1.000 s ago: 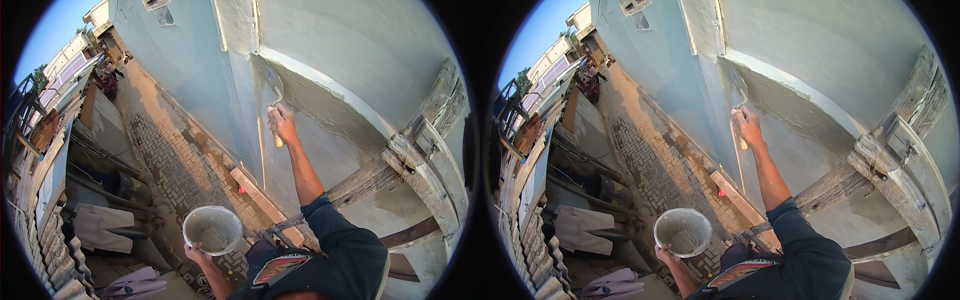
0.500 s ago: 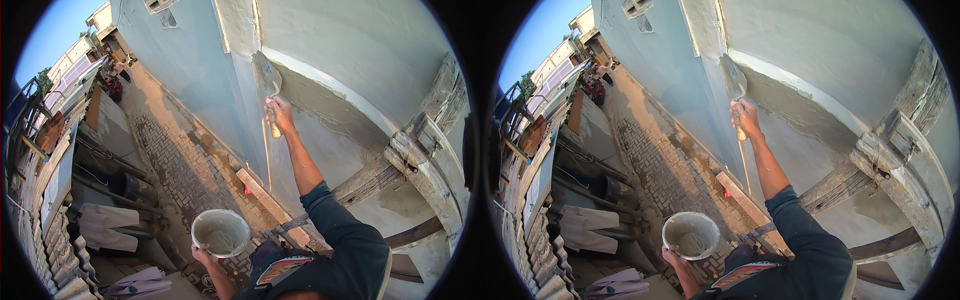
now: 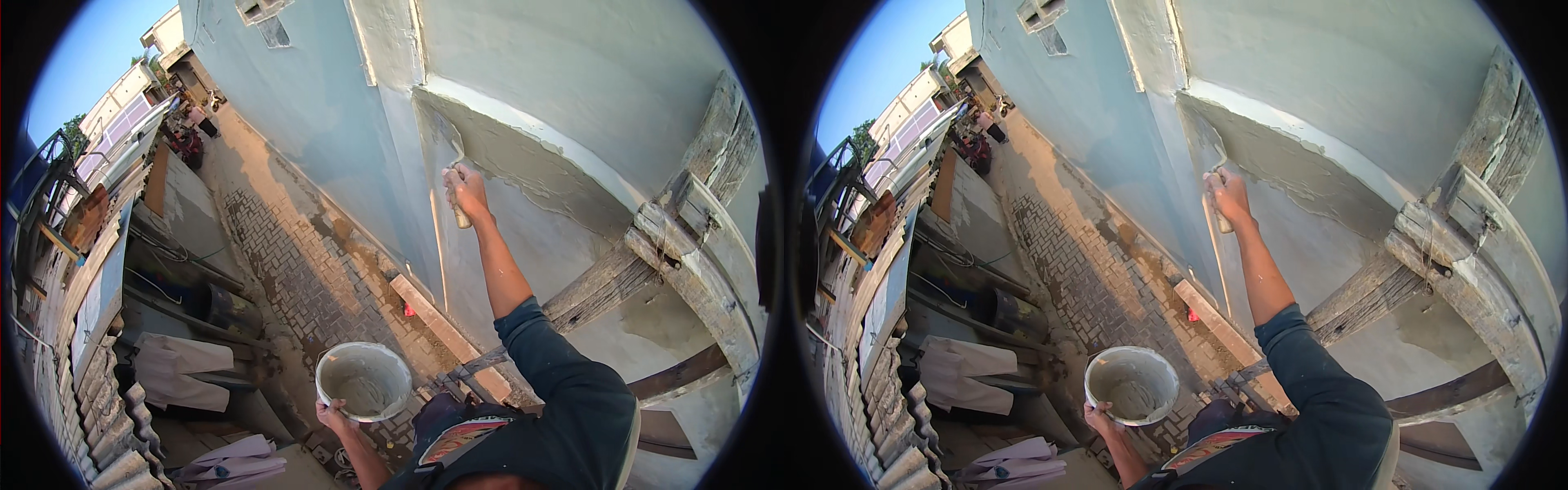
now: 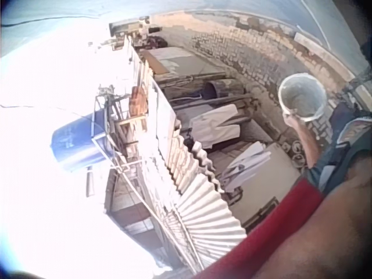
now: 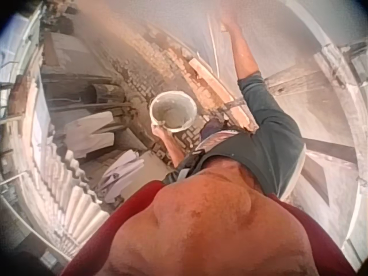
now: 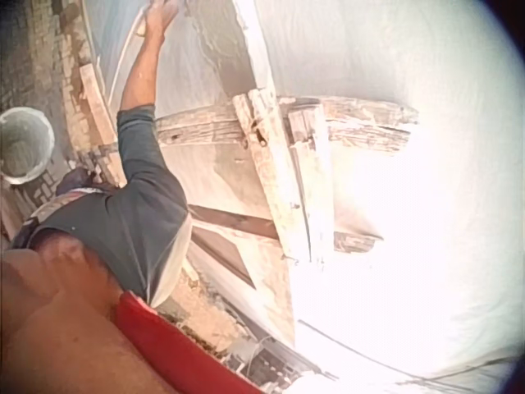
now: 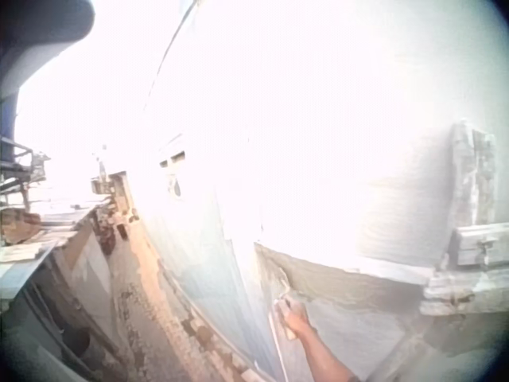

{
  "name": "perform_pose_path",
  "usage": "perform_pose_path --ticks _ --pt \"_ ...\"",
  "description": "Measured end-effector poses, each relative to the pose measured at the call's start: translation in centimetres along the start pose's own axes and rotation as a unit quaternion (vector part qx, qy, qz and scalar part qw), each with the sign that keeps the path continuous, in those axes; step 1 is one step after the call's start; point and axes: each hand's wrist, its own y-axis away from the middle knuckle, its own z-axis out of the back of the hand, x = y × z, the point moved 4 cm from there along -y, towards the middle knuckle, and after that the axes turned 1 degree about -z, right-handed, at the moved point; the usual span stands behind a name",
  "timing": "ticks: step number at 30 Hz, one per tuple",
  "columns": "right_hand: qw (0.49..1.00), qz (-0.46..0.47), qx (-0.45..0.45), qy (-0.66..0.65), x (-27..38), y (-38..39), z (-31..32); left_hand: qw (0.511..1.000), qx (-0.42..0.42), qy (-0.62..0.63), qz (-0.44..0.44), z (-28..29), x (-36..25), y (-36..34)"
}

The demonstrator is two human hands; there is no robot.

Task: The person applies plaster to a wall using a trowel, taking the material from a bucket and smoothing it over the surface while standing on a wooden scaffold.

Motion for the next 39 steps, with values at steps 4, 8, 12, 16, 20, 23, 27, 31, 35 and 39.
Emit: perform_pose_path --ticks 4,8,12,16,20,23,27,31,35,39 --pt "0.994 0.058 -0.024 -0.084 -0.2 2.3 -0.1 0.999 -0.020 0.031 -0.001 0.1 -0.3 0.6" --pt "0.994 0.100 -0.015 -0.047 -2.5 0.5 -2.6 0.999 -0.018 0.028 0.004 0.0 -1.2 1.3" --pt "0.990 0.104 -0.049 -0.082 -3.6 -1.9 -5.0 1.000 -0.016 0.008 -0.023 0.6 -1.0 1.7" --pt "0.989 0.095 -0.056 -0.095 -5.3 -5.6 -5.5 1.000 -0.017 -0.009 -0.016 1.0 -0.9 2.8" --pt "0.982 0.074 -0.075 -0.160 -6.1 -5.9 -5.9 0.967 -0.071 -0.244 0.009 4.9 -0.7 3.6" --pt "0.980 0.074 -0.036 -0.183 -4.9 -4.2 -5.8 0.985 -0.043 -0.167 0.006 4.0 -1.2 2.9" --pt "0.978 0.075 -0.067 -0.181 -5.3 -4.3 -5.6 0.998 0.023 -0.046 0.026 1.3 -0.8 3.2" --pt "0.987 0.094 -0.100 -0.088 -6.8 -6.3 -5.5 0.999 0.035 -0.034 0.013 0.2 0.5 2.2" --pt "0.964 0.083 -0.139 -0.211 -5.3 -1.9 -4.0 0.998 0.048 -0.031 0.018 0.2 0.1 3.0" --pt "0.934 0.140 -0.189 -0.269 -3.5 1.8 -2.8 0.997 0.063 0.015 0.044 0.6 -0.4 3.8"
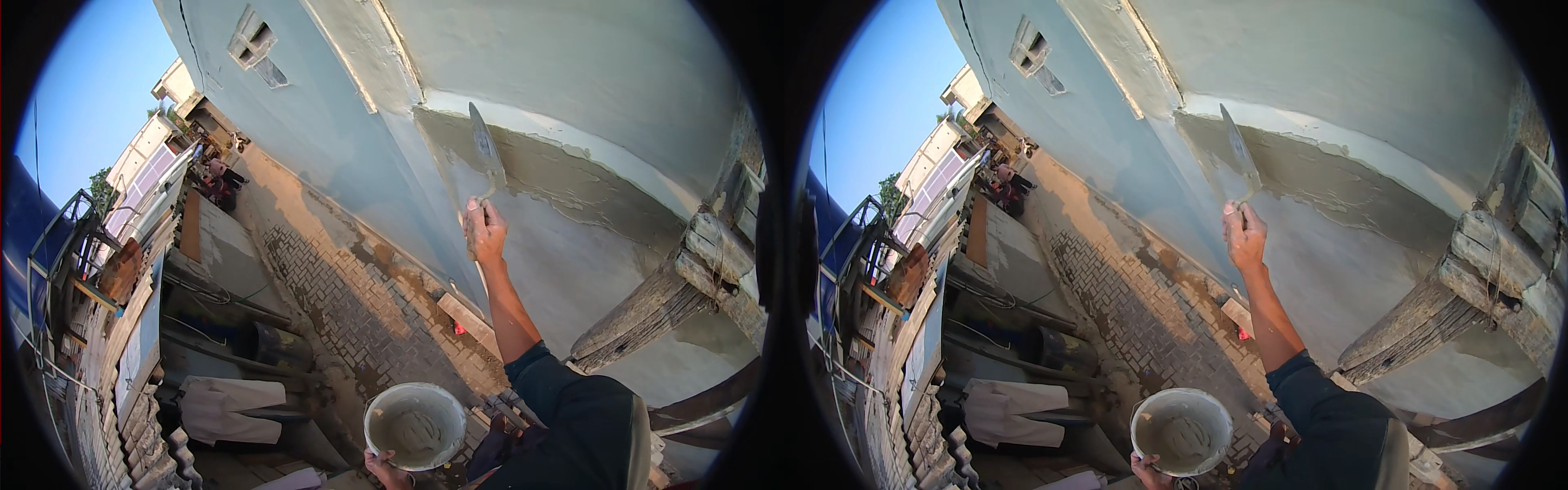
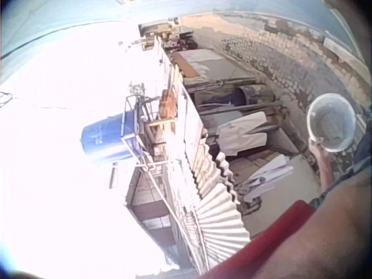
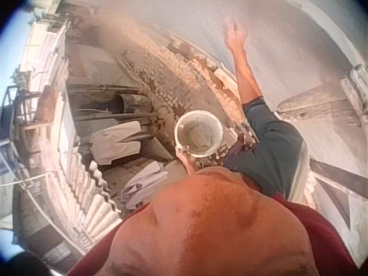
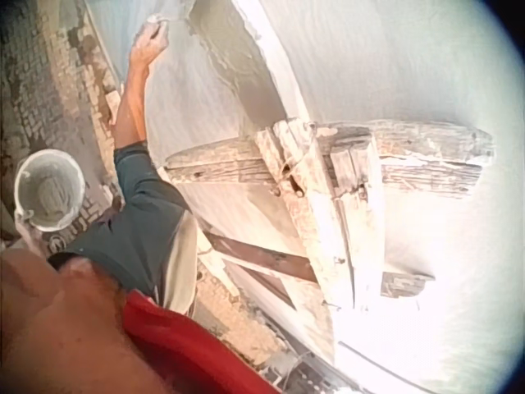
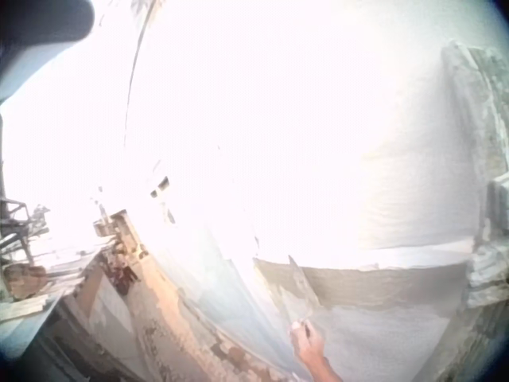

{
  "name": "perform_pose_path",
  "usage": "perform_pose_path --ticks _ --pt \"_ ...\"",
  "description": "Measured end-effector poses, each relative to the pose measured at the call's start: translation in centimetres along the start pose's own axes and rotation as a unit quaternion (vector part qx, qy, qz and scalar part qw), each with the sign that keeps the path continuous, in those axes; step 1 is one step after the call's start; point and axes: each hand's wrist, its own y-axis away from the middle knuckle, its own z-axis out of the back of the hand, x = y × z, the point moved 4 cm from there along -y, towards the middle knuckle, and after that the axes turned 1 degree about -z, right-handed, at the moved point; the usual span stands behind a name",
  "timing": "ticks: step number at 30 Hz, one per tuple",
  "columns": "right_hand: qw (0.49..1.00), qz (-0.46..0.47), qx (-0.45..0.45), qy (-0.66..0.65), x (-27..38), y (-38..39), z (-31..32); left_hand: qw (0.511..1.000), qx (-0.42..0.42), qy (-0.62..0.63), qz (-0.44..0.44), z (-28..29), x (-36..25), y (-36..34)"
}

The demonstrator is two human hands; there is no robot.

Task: The person applies plaster to a wall using a trowel, taking the material from a bucket and smoothing it over the surface while standing on a wooden scaffold.

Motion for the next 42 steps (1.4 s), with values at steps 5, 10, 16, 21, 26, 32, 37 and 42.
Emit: perform_pose_path --ticks 5,10,16,21,26,32,37,42 --pt "0.983 -0.016 0.092 0.157 -2.6 -3.1 -3.7 0.999 -0.002 -0.033 -0.007 -0.6 -0.6 0.3" --pt "0.989 -0.053 0.059 0.123 -0.4 -2.7 -0.2 0.997 -0.035 -0.057 -0.030 2.3 0.1 0.2" --pt "0.998 -0.016 0.056 0.024 1.9 -0.6 0.5 0.996 -0.072 -0.053 -0.026 1.9 -0.8 0.5" --pt "0.991 -0.049 0.113 0.048 0.6 -4.4 -0.2 0.995 -0.080 -0.044 -0.024 2.0 -0.6 0.2" --pt "0.986 -0.118 0.098 0.061 -3.8 1.2 4.5 0.997 -0.069 -0.008 -0.041 1.5 -0.4 0.2" --pt "0.962 -0.030 0.098 0.252 -3.0 -2.4 0.0 0.995 -0.070 -0.060 -0.047 0.4 -0.8 -0.1" --pt "0.996 -0.037 0.037 0.077 3.8 -0.9 2.2 0.998 -0.038 -0.038 -0.036 -0.3 0.7 -1.7" --pt "0.993 -0.096 0.062 0.007 7.8 3.6 1.1 0.999 -0.031 0.022 -0.027 -0.6 0.8 -2.2"
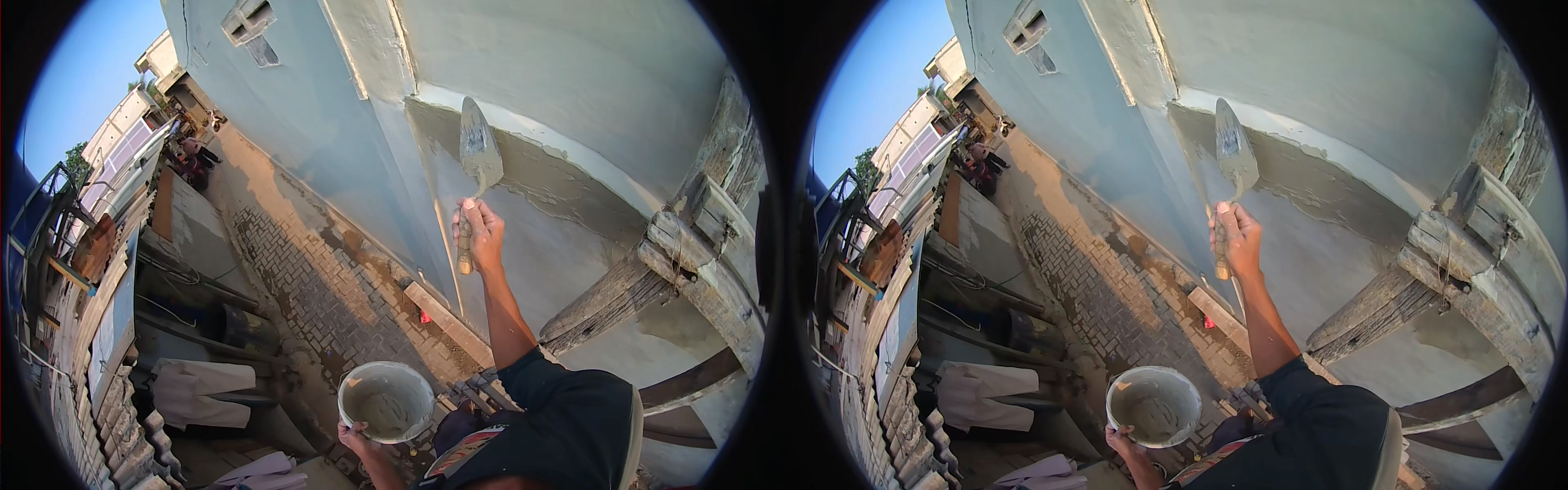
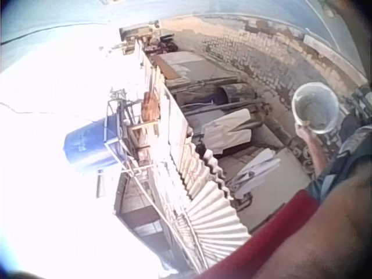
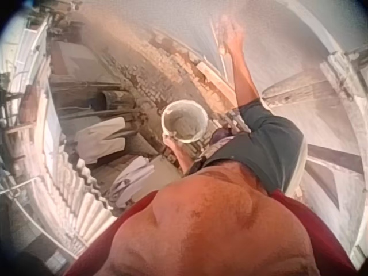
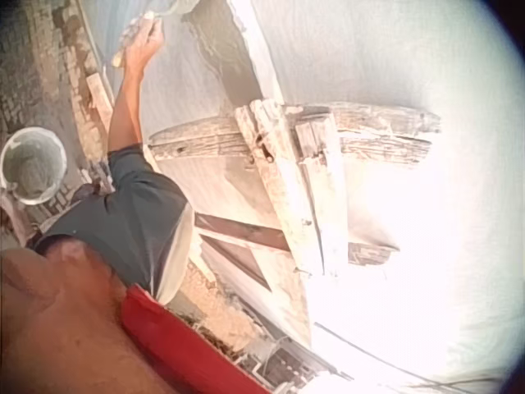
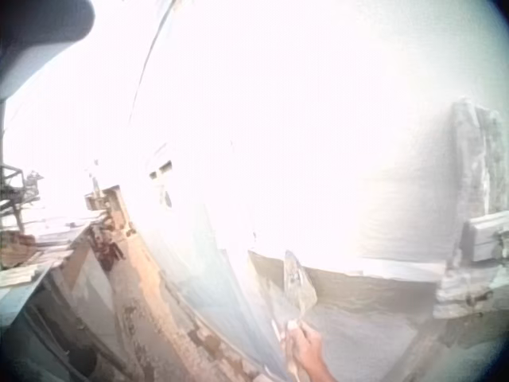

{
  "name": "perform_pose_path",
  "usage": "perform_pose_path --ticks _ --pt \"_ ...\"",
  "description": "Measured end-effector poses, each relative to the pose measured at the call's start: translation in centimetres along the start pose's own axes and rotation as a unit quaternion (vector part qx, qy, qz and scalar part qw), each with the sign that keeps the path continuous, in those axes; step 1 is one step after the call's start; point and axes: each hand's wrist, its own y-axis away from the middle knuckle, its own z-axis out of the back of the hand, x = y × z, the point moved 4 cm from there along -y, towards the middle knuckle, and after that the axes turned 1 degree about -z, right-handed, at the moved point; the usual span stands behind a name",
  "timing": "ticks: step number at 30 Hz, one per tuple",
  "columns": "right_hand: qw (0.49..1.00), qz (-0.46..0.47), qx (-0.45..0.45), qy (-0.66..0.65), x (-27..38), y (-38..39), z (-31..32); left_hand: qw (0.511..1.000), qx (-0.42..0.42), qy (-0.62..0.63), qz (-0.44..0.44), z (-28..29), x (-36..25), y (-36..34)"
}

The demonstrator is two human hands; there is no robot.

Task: The person applies plaster to a wall using a trowel, taking the material from a bucket and smoothing it over the surface while standing on a wooden scaffold.

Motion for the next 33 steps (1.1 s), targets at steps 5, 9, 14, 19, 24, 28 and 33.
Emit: perform_pose_path --ticks 5,9,14,19,24,28,33 --pt "0.997 -0.025 0.039 -0.068 2.7 2.7 -0.7 1.000 0.006 0.008 -0.013 -1.1 0.7 -1.3" --pt "0.878 0.112 -0.054 0.461 6.9 3.6 1.6 1.000 0.021 0.008 -0.007 -1.6 1.1 -2.0" --pt "0.767 0.178 -0.145 0.600 6.4 1.3 3.9 0.999 0.029 0.022 0.038 -2.8 2.1 -2.5" --pt "0.738 0.148 -0.108 0.649 5.5 -1.2 1.0 0.997 0.043 0.052 0.031 -3.8 2.0 -2.1" --pt "0.736 0.150 -0.075 0.655 4.0 -4.6 -1.9 0.996 0.046 0.074 0.028 -2.5 2.5 -2.5" --pt "0.733 0.162 -0.039 0.659 2.8 -5.9 -3.1 0.997 0.041 0.071 0.015 -3.1 1.6 -2.2" --pt "0.784 0.186 -0.018 0.592 2.0 -6.2 -3.4 0.999 0.038 0.032 0.013 -2.3 1.8 -2.9"
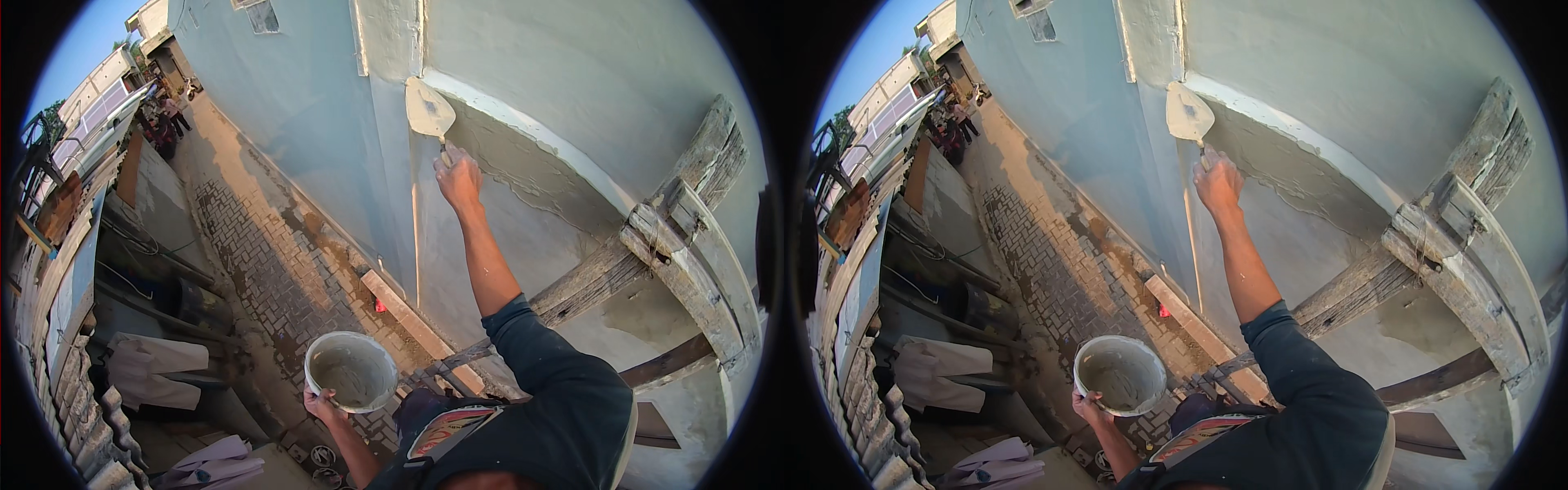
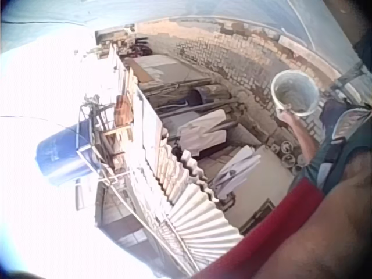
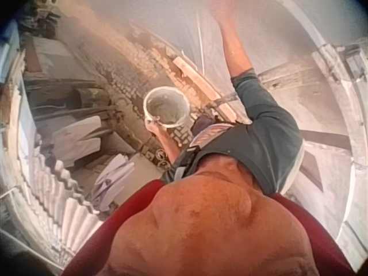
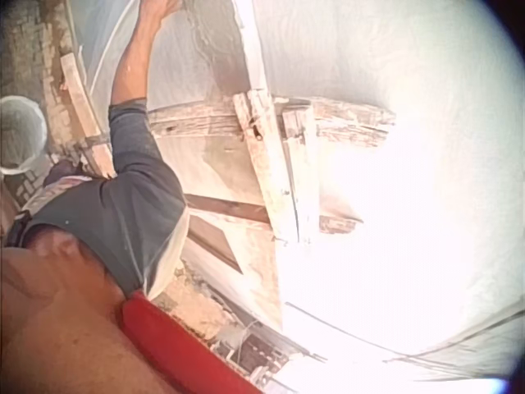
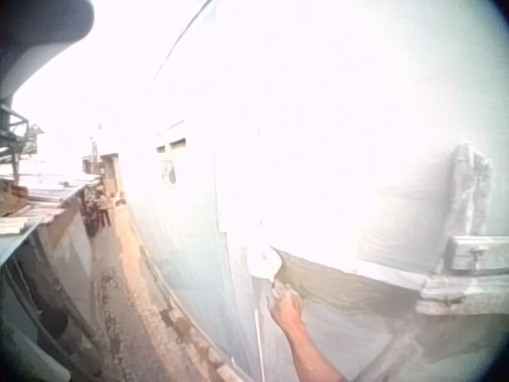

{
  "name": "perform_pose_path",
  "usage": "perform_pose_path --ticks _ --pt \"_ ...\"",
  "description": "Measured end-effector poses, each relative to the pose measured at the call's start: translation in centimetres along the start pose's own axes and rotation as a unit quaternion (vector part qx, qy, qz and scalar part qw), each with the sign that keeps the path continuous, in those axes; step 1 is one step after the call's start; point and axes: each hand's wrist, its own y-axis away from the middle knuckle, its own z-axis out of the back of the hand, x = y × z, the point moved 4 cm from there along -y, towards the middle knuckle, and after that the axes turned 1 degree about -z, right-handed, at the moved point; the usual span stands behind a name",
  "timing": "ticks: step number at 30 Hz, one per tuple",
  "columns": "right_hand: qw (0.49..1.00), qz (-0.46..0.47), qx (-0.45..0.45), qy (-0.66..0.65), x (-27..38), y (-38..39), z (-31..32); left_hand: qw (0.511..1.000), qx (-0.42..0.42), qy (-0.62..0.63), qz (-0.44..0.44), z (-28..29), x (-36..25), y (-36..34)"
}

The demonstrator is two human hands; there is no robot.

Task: The person applies plaster to a wall using a trowel, taking the material from a bucket and smoothing it over the surface while standing on a wooden scaffold.

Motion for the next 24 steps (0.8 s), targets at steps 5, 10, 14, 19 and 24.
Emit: perform_pose_path --ticks 5,10,14,19,24 --pt "0.976 -0.047 0.092 -0.193 -1.5 3.1 0.1 1.000 -0.009 0.015 -0.006 0.3 0.0 0.1" --pt "0.877 -0.141 0.170 -0.426 -2.1 1.6 -1.4 1.000 0.007 0.017 0.017 -2.0 -0.6 0.7" --pt "0.856 -0.161 0.191 -0.452 -2.2 -1.2 -2.6 1.000 0.014 0.018 0.010 -2.7 -1.1 1.2" --pt "0.837 -0.198 0.196 -0.470 -3.2 0.5 -3.4 1.000 0.000 0.009 0.014 -1.8 -1.1 1.6" --pt "0.861 -0.145 0.166 -0.458 -1.0 0.4 -4.6 1.000 -0.009 -0.008 0.013 -0.9 -1.0 1.8"
